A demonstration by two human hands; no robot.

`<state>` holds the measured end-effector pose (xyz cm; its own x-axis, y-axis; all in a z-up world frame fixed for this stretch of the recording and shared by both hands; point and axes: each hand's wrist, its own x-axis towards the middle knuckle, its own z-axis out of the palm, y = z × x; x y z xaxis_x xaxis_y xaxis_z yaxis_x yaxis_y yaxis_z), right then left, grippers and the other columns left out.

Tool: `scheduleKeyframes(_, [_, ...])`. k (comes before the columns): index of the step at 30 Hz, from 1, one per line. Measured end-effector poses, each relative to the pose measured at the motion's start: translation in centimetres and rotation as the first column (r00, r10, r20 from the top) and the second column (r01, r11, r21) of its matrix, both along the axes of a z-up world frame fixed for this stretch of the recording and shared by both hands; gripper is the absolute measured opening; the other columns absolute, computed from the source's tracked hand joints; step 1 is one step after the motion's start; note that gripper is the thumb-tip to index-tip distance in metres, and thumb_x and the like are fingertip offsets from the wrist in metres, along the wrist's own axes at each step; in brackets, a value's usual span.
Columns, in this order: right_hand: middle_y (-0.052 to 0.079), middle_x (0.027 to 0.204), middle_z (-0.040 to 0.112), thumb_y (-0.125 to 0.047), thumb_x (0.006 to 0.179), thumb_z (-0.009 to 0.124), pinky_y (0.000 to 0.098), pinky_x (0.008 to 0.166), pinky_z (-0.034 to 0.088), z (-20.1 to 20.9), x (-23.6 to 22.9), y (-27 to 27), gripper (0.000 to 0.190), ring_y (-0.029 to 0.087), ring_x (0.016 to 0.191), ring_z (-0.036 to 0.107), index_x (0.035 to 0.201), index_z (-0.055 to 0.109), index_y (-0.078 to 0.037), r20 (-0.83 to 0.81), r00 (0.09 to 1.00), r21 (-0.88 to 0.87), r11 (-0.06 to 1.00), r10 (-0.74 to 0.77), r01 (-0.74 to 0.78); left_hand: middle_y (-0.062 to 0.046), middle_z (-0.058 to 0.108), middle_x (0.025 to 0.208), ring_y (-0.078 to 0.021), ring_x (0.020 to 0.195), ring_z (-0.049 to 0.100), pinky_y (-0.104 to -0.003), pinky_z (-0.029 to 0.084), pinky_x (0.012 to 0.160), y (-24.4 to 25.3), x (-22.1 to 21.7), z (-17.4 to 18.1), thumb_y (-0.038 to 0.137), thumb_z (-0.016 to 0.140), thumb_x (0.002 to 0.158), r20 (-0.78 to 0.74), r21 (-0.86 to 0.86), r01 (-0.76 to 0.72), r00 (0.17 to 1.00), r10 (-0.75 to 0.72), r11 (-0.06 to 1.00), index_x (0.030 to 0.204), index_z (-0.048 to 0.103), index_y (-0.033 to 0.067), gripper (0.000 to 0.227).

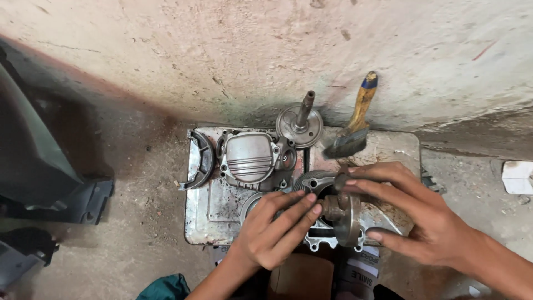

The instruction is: The person sits at floor level and cleans a small engine piston, rubbing its surface and skirt against a block and rotating it by hand to work over its sides. Other engine parts, including a crankcase half, crankshaft and a brush, rest on a metal tray beside the work.

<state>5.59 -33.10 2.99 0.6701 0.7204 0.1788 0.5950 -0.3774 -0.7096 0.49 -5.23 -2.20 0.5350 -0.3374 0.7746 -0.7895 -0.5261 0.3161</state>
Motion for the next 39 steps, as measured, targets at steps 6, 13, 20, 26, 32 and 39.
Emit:
scheduleKeyframes(6, [0.023, 0.14, 0.064, -0.044, 0.098, 0.06, 0.0459, 0.115, 0.046, -3.3, -1.6, 0.4, 0.066, 0.037, 0.134, 0.06, 0.141, 0.057, 0.006, -0.183, 0.966, 0.267, 0.937, -0.181, 0.226, -0.018, 0.072, 0.12, -0.0312, 0.106, 0.07, -0.04, 0.06, 0.088, 0.3, 0.2, 0.4, 0.008, 0.071, 0.085, -0.01, 0.014, 0.024, 1.0, -0.024, 1.0, 0.114, 0.074, -0.0072, 0.032])
scheduleKeyframes(13, [0.026, 0.128, 0.063, -0.046, 0.106, 0.058, 0.0463, 0.113, 0.051, -5.8, -3.2, 3.8, 0.058, 0.037, 0.128, 0.062, 0.127, 0.063, 0.008, -0.21, 0.935, 0.573, 0.739, -0.286, 0.354, -0.018, 0.071, 0.123, -0.0312, 0.11, 0.07, -0.04, 0.059, 0.089, 0.5, 0.0, 0.9, 0.009, 0.071, 0.087, -0.088, 0.011, 0.045, 0.995, -0.044, 0.999, 0.117, 0.074, -0.007, 0.034])
scheduleKeyframes(20, [0.031, 0.131, 0.059, -0.043, 0.103, 0.063, 0.0482, 0.114, 0.048, -8.1, -4.3, 2.5, 0.065, 0.038, 0.126, 0.06, 0.13, 0.057, 0.016, -0.377, 0.856, 0.504, 0.697, -0.354, 0.51, -0.019, 0.073, 0.116, -0.0326, 0.104, 0.072, -0.041, 0.06, 0.088, -0.1, 0.3, 0.5, 0.009, 0.072, 0.086, -0.128, -0.065, 0.041, 0.991, -0.049, 0.997, 0.113, 0.074, -0.0071, 0.031])
scheduleKeyframes(26, [0.027, 0.136, 0.06, -0.04, 0.104, 0.059, 0.0415, 0.119, 0.043, -8.6, -5.1, 2.8, 0.064, 0.034, 0.133, 0.057, 0.137, 0.055, 0.015, -0.353, 0.843, 0.464, 0.706, -0.407, 0.535, -0.019, 0.073, 0.113, -0.0329, 0.101, 0.072, -0.041, 0.061, 0.086, 0.1, 0.9, 0.8, 0.006, 0.074, 0.087, -0.124, -0.054, 0.043, 0.991, -0.049, 0.998, 0.111, 0.074, -0.0075, 0.027])
scheduleKeyframes(32, [0.028, 0.142, 0.056, -0.028, 0.104, 0.063, 0.0425, 0.124, 0.039, -7.0, -6.4, 4.4, 0.059, 0.033, 0.139, 0.053, 0.142, 0.052, 0.015, -0.314, 0.848, 0.57, 0.629, -0.427, 0.529, -0.018, 0.072, 0.118, -0.0339, 0.105, 0.071, -0.043, 0.059, 0.087, -0.1, 0.2, 0.8, 0.006, 0.072, 0.082, -0.096, -0.023, 0.032, 0.995, -0.034, 0.999, 0.113, 0.074, -0.0069, 0.034])
scheduleKeyframes(39, [0.027, 0.138, 0.061, -0.007, 0.093, 0.069, 0.041, 0.114, 0.049, -4.9, -8.2, 3.3, 0.042, 0.033, 0.129, 0.062, 0.13, 0.06, 0.011, -0.052, 0.871, 0.459, 0.763, -0.488, 0.455, -0.013, 0.07, 0.123, -0.0303, 0.11, 0.069, -0.044, 0.058, 0.092, -0.5, -0.6, -0.6, -0.002, 0.071, 0.081, -0.058, -0.087, 0.009, 0.998, -0.014, 0.996, 0.116, 0.073, -0.0049, 0.035])
